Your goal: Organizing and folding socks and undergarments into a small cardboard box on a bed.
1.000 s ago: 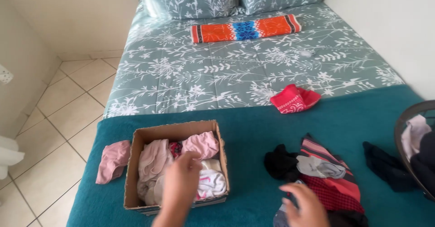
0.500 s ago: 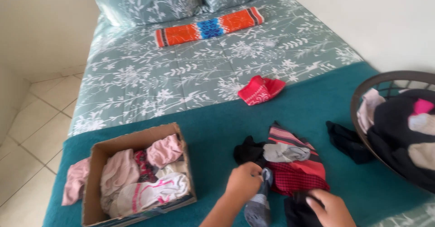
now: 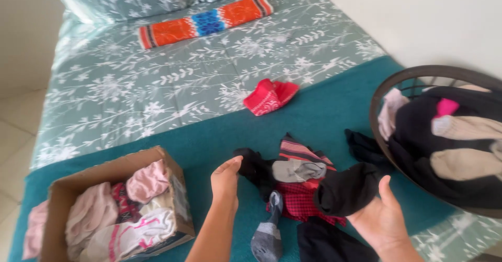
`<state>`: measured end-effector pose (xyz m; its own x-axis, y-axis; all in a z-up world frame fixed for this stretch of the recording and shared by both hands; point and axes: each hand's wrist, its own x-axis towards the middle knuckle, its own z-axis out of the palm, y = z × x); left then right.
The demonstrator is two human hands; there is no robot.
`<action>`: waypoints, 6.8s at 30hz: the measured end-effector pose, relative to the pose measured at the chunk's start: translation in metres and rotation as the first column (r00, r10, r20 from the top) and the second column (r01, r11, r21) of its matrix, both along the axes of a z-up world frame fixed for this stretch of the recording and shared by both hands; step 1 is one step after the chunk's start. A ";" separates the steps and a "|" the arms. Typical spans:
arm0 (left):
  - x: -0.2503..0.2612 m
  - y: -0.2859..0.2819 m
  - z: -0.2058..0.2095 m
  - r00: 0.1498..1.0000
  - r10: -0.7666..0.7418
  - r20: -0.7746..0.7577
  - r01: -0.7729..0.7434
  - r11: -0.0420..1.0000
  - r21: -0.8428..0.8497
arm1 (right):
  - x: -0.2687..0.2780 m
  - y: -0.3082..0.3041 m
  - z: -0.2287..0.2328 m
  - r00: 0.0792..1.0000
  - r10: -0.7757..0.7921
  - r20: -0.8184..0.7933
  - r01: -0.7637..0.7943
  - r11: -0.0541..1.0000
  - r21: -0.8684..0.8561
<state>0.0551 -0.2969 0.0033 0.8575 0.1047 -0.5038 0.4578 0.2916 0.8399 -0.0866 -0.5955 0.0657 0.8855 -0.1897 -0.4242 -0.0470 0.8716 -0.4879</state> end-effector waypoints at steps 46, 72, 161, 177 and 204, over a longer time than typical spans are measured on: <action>-0.049 -0.035 0.113 0.901 -0.322 0.289 -0.033 0.614 0.788 | 0.019 0.015 -0.011 0.983 -0.049 -0.174 0.034 0.996 -0.087; -0.083 -0.094 0.164 0.992 0.070 -0.101 -0.037 0.955 0.293 | 0.032 0.124 0.024 0.855 0.497 0.148 -0.007 0.298 -0.955; -0.111 0.069 0.107 0.948 0.225 -0.226 -0.311 0.813 -0.493 | 0.214 0.112 -0.298 0.776 0.582 -0.243 -0.555 0.447 -0.702; -0.136 0.136 0.133 0.922 0.387 0.024 -0.356 0.870 -0.342 | 0.002 0.252 0.071 0.463 0.778 0.425 0.493 0.173 -0.853; -0.114 0.310 0.137 0.964 0.249 0.088 -0.220 0.942 -0.253 | 0.084 0.351 0.046 0.752 0.643 0.144 0.510 -0.429 -0.746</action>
